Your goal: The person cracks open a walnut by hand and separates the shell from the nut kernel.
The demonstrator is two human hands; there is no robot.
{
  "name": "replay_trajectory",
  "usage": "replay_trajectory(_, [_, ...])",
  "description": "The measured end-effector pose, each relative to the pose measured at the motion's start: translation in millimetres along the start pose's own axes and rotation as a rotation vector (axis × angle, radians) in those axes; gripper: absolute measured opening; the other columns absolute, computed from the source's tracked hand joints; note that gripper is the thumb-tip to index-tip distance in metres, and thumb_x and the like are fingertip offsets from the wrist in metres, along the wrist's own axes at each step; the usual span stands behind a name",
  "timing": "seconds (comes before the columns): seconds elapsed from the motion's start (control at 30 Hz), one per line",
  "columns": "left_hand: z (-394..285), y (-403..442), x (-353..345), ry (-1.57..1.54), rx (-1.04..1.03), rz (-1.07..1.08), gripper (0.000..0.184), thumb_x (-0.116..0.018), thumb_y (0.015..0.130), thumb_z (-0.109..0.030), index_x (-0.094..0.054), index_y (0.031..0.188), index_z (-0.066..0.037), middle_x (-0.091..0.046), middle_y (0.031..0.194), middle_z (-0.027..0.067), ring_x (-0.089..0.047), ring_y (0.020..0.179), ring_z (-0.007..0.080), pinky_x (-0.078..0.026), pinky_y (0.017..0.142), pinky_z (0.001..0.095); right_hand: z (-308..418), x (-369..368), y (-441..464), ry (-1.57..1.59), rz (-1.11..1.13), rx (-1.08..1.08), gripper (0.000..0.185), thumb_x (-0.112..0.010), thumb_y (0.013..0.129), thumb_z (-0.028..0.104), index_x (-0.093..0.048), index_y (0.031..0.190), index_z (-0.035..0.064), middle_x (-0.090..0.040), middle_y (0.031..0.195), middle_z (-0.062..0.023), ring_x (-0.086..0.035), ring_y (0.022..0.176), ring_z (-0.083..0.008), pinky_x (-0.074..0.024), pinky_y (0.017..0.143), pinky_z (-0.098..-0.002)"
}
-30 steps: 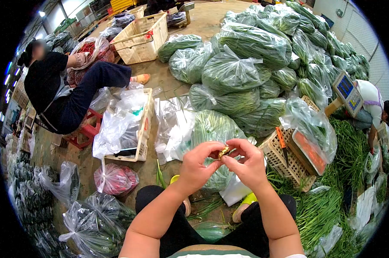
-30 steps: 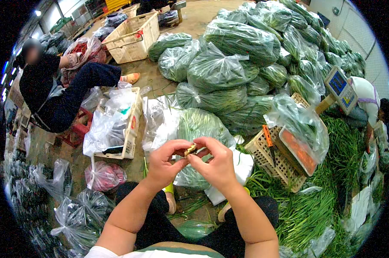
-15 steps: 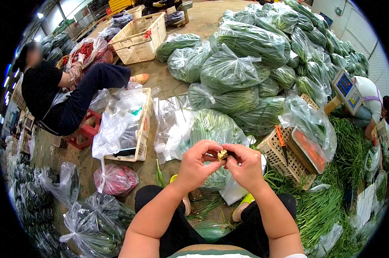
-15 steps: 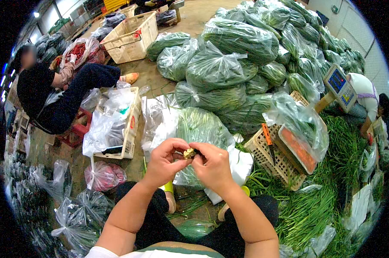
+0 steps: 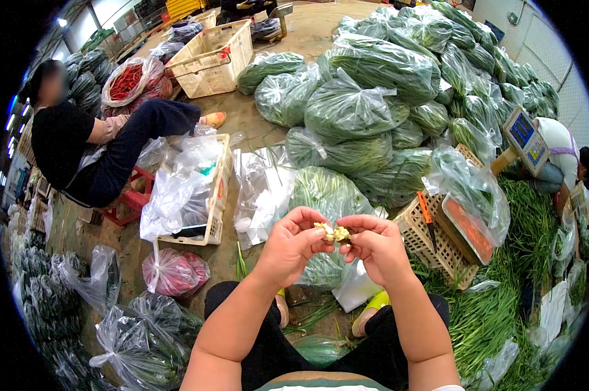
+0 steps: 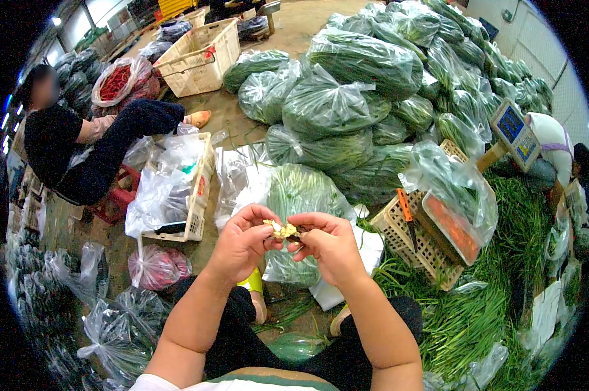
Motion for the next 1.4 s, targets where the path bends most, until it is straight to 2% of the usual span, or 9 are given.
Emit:
replay_trajectory(0.17, [-3.4, -1.5, -4.5, -0.125, 0.066, 0.024, 0.022, -0.051, 0.078, -0.002, -0.045, 0.099, 0.0, -0.052, 0.088, 0.0063, -0.054, 0.079, 0.0137, -0.049, 0.066, 0.0274, -0.8, -2.9, 0.9, 0.086, 0.002, -0.061, 0.02, -0.048, 0.076, 0.0, -0.054, 0.094, -0.0064, -0.059, 0.078, -0.0119, -0.057, 0.058, -0.0126, -0.0483, 0.047, -0.023])
replay_trajectory(0.37, [5.6, -1.5, -5.9, 0.259, -0.072, 0.0, 0.017, -0.052, 0.079, -0.005, -0.05, 0.095, -0.001, -0.055, 0.081, 0.0054, -0.055, 0.071, 0.0127, -0.049, 0.059, 0.0258, -5.2, -2.7, 2.6, -0.037, -0.041, -0.043, 0.015, -0.051, 0.077, 0.002, -0.054, 0.089, -0.0041, -0.058, 0.077, -0.0088, -0.056, 0.061, -0.0128, -0.0492, 0.049, -0.0243])
replay_trajectory(0.63, [5.6, 0.7, -0.4, -0.064, 0.048, -0.111, 0.01, -0.051, 0.08, -0.008, -0.051, 0.089, -0.002, -0.055, 0.074, 0.0057, -0.053, 0.058, 0.0101, -0.046, 0.045, 0.0187, -2.2, -2.5, 0.0, 0.011, 0.011, -0.088, 0.018, -0.046, 0.075, 0.0, -0.053, 0.091, -0.0053, -0.057, 0.081, -0.0102, -0.057, 0.062, -0.0148, -0.0511, 0.053, -0.0269])
replay_trajectory(0.77, [2.2, 1.7, 1.1, -0.151, 0.07, -0.103, 0.01, -0.05, 0.081, -0.007, -0.049, 0.09, -0.003, -0.055, 0.075, 0.0058, -0.053, 0.058, 0.0111, -0.046, 0.046, 0.019, -3.2, -1.6, 0.7, 0.043, 0.004, -0.093, 0.018, -0.045, 0.075, 0.0, -0.054, 0.09, -0.004, -0.056, 0.076, -0.0088, -0.054, 0.058, -0.0137, -0.051, 0.051, -0.0273])
replay_trajectory(0.83, [-1.7, 1.2, 2.3, -0.224, 0.035, -0.082, 0.011, -0.05, 0.081, -0.006, -0.047, 0.091, -0.003, -0.055, 0.08, 0.0061, -0.055, 0.062, 0.0126, -0.048, 0.049, 0.0222, -1.5, -1.0, 1.4, 0.033, -0.047, -0.13, 0.014, -0.047, 0.078, 0.005, -0.054, 0.088, -0.0019, -0.054, 0.072, -0.0061, -0.052, 0.055, -0.0124, -0.048, 0.045, -0.0262])
replay_trajectory(0.97, [1.5, 0.5, -2.5, -0.116, 0.031, -0.125, 0.013, -0.051, 0.08, -0.008, -0.047, 0.093, -0.005, -0.054, 0.076, 0.0059, -0.055, 0.061, 0.0127, -0.048, 0.047, 0.0214, -3.8, -4.0, 0.6, 0.048, -0.051, -0.143, 0.013, -0.052, 0.08, 0.012, -0.054, 0.086, 0.0006, -0.053, 0.07, -0.0033, -0.05, 0.054, -0.009, -0.0418, 0.039, -0.0215])
replay_trajectory(1.13, [4.7, -0.9, -5.4, 0.176, 0.006, -0.071, 0.017, -0.055, 0.079, -0.008, -0.047, 0.093, -0.002, -0.055, 0.082, 0.0061, -0.055, 0.066, 0.0118, -0.049, 0.057, 0.0243, -7.4, -14.0, -1.0, -0.363, -0.05, 0.103, 0.013, -0.056, 0.079, 0.014, -0.054, 0.083, 0.0026, -0.052, 0.064, 0.0004, -0.045, 0.048, -0.0035, -0.0336, 0.035, -0.0152])
replay_trajectory(1.2, [3.5, -1.2, -5.9, 0.19, 0.009, -0.052, 0.018, -0.055, 0.079, -0.008, -0.048, 0.095, -0.001, -0.055, 0.082, 0.0058, -0.055, 0.067, 0.0117, -0.049, 0.058, 0.0244, -6.4, -13.4, -0.6, -0.354, -0.054, 0.108, 0.012, -0.056, 0.079, 0.013, -0.054, 0.083, 0.0015, -0.052, 0.062, 0.0004, -0.044, 0.046, -0.0037, -0.0329, 0.035, -0.0162])
replay_trajectory(1.4, [5.0, -2.4, -3.9, 0.179, 0.022, -0.006, 0.02, -0.054, 0.079, -0.008, -0.05, 0.097, 0.001, -0.054, 0.081, 0.0056, -0.055, 0.068, 0.0117, -0.05, 0.06, 0.0253, -2.2, -3.5, 0.1, 0.039, -0.066, -0.119, 0.012, -0.055, 0.079, 0.013, -0.053, 0.079, 0.0012, -0.052, 0.061, -0.0018, -0.043, 0.043, -0.0044, -0.0312, 0.033, -0.0164])
Point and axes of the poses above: each hand's wrist, its own y-axis towards the middle knuckle, its own x-axis out of the back of the hand, z = x × y, the point moved 1 cm from there along y, towards the middle knuckle
